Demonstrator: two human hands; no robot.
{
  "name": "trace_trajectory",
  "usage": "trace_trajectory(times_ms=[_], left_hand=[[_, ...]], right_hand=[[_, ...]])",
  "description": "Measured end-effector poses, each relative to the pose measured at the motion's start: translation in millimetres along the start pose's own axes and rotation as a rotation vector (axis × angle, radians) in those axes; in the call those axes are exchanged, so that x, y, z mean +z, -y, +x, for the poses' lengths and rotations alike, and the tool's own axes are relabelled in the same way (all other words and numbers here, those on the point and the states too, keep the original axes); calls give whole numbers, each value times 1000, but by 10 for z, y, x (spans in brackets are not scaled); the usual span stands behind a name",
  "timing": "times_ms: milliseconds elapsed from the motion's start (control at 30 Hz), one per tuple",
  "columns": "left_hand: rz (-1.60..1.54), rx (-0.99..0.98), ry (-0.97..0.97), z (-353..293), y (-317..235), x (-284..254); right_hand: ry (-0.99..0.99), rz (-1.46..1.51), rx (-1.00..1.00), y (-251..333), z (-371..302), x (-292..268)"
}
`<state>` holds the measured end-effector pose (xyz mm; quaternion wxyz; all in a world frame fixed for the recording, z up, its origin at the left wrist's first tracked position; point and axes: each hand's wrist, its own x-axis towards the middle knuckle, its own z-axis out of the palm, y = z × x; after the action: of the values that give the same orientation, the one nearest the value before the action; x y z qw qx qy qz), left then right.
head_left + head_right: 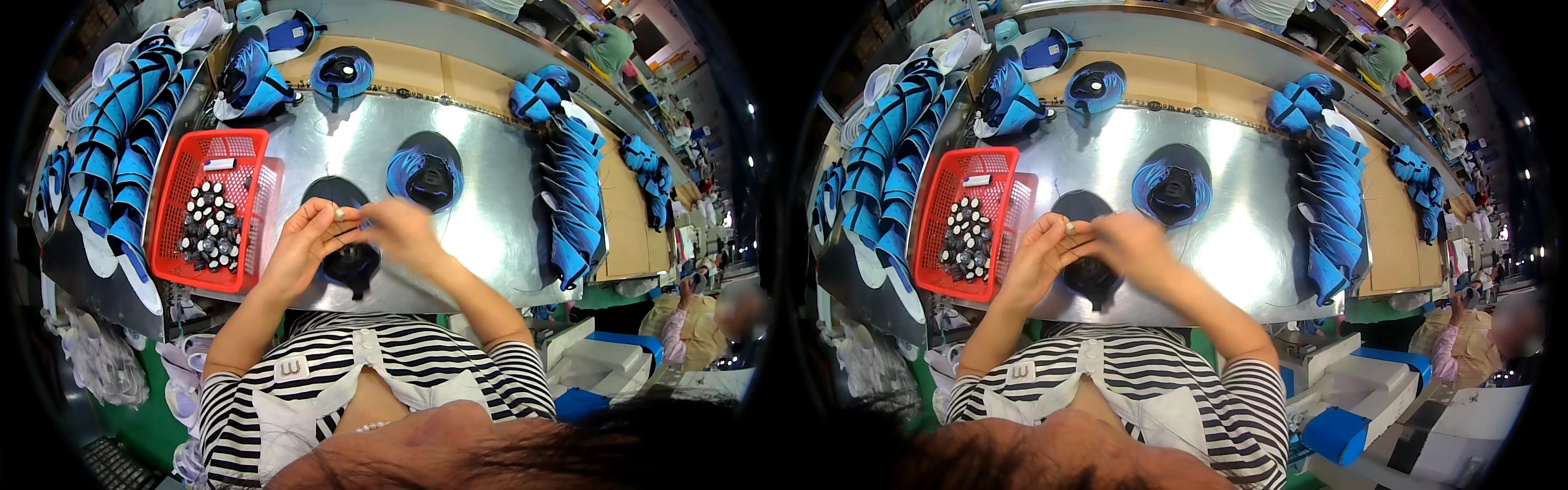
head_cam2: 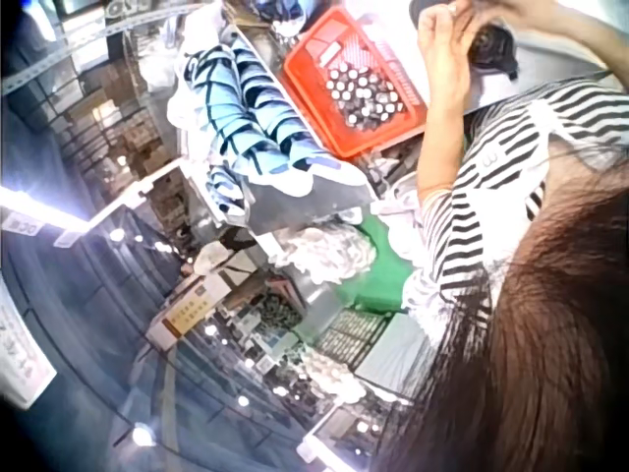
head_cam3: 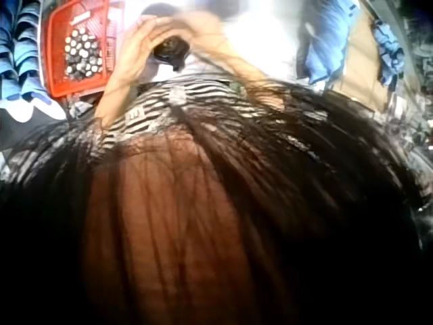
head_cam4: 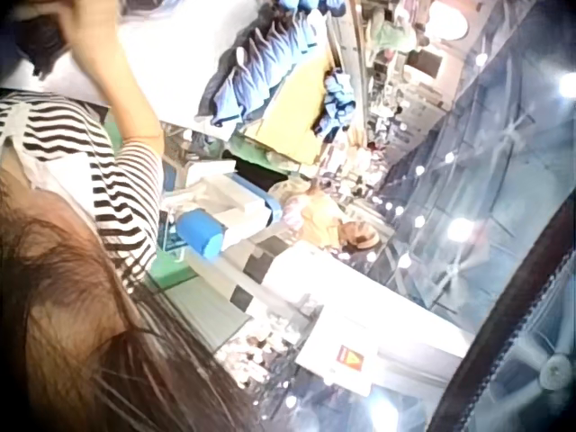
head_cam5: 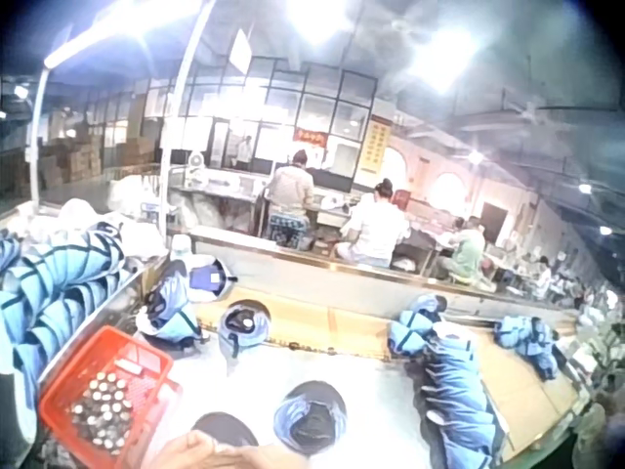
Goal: The person picks up components from a red basket and attaches them to blue and black shoe upper pieces using a handheld tool.
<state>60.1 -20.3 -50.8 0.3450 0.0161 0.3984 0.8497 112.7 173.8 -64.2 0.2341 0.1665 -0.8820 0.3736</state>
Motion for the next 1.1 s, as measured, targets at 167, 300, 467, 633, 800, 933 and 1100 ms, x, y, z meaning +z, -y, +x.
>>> trace_trajectory(times_ms=[167, 300, 467, 633, 800, 933, 1100], left_hand=[[-178, 94, -34, 121, 157, -214], [-63, 70, 3, 105, 169, -23], [243, 131, 6, 228, 220, -372], [781, 82, 85, 68, 109, 13], [662, 73, 77, 124, 73, -85], [508, 7, 205, 111, 92, 2], [410, -40, 39, 111, 66, -203]], right_hand=[[-36, 116, 11, 90, 28, 158], [47, -75, -90, 120, 29, 225], [-40, 718, 526, 146, -38, 54], [-117, 805, 697, -23, -21, -64], [-128, -167, -108, 136, -3, -457], [-48, -143, -169, 27, 1, -151], [-45, -146, -161, 35, -41, -85]])
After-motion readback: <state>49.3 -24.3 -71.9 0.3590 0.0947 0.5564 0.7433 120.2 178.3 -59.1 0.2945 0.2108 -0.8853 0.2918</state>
